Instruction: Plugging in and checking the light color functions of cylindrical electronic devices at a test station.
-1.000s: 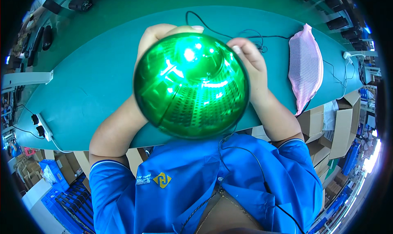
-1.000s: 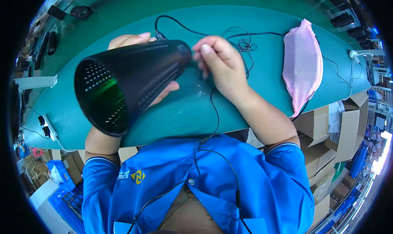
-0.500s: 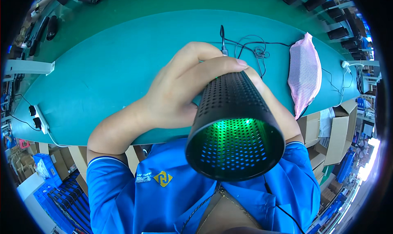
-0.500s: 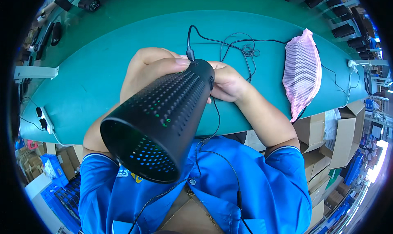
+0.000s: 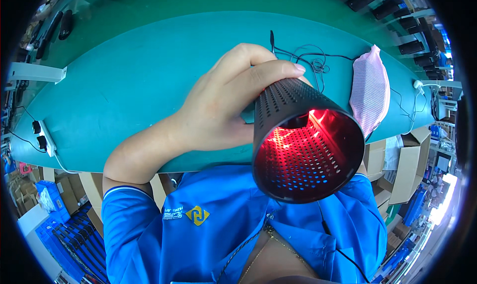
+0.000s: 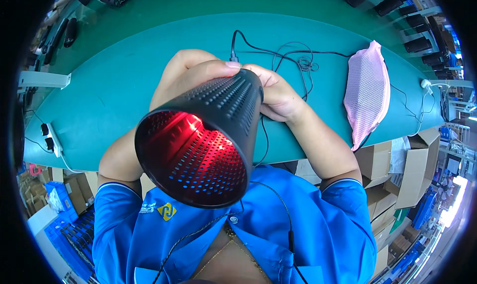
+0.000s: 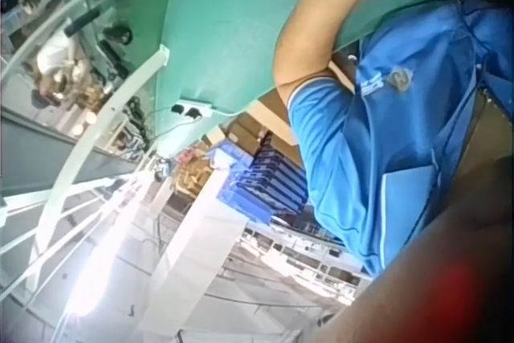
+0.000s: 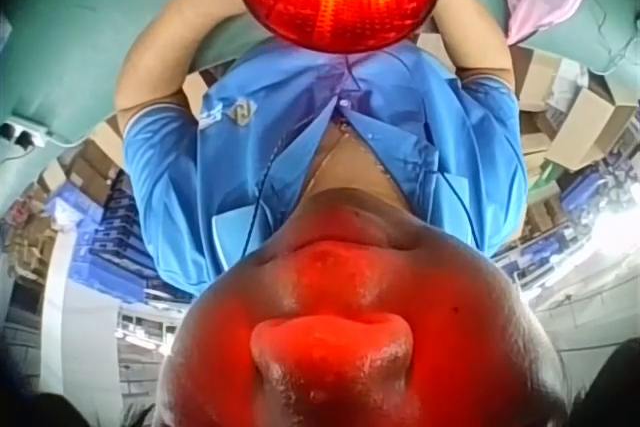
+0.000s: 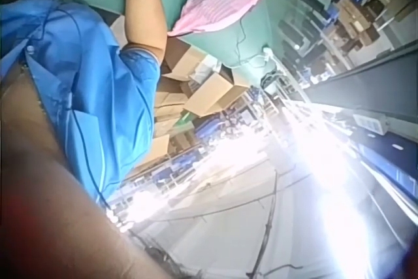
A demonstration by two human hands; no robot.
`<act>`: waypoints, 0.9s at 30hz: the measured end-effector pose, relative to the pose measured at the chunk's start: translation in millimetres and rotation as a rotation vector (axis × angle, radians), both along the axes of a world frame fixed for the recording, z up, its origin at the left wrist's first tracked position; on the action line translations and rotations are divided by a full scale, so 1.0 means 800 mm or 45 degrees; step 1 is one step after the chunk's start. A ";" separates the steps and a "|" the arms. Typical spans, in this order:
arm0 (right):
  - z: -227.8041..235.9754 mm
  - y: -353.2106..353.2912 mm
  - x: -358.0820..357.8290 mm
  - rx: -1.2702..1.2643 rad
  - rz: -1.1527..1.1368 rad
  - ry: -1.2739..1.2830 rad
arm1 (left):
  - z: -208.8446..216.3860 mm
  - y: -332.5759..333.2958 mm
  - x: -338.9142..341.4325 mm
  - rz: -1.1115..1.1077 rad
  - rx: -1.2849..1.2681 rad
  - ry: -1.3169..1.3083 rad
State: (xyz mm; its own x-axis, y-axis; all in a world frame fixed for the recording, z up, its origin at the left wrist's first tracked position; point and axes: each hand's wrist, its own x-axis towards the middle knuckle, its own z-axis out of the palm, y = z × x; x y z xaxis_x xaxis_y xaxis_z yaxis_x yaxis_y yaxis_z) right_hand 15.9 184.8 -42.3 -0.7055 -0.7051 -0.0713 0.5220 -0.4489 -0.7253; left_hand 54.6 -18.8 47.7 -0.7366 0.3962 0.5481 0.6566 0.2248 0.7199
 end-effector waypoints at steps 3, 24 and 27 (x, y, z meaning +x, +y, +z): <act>-0.012 0.003 -0.001 0.021 0.013 -0.070 | 0.001 -0.001 0.000 0.007 0.001 -0.020; -0.004 0.000 0.013 -0.332 0.102 -0.336 | -0.032 -0.009 -0.021 -0.177 0.109 0.010; 0.017 0.013 0.018 -0.127 0.057 -0.398 | -0.035 -0.004 -0.019 -0.180 0.321 -0.209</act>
State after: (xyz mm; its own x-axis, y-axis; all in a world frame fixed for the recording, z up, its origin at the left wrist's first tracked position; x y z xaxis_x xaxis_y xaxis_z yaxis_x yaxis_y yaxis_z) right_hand 30.0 194.9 -28.6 -0.6286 -0.7493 -0.2085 0.7332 -0.4814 -0.4803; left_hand 39.0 -22.1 20.0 -0.7708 0.3679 0.5201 0.5390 -0.0586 0.8403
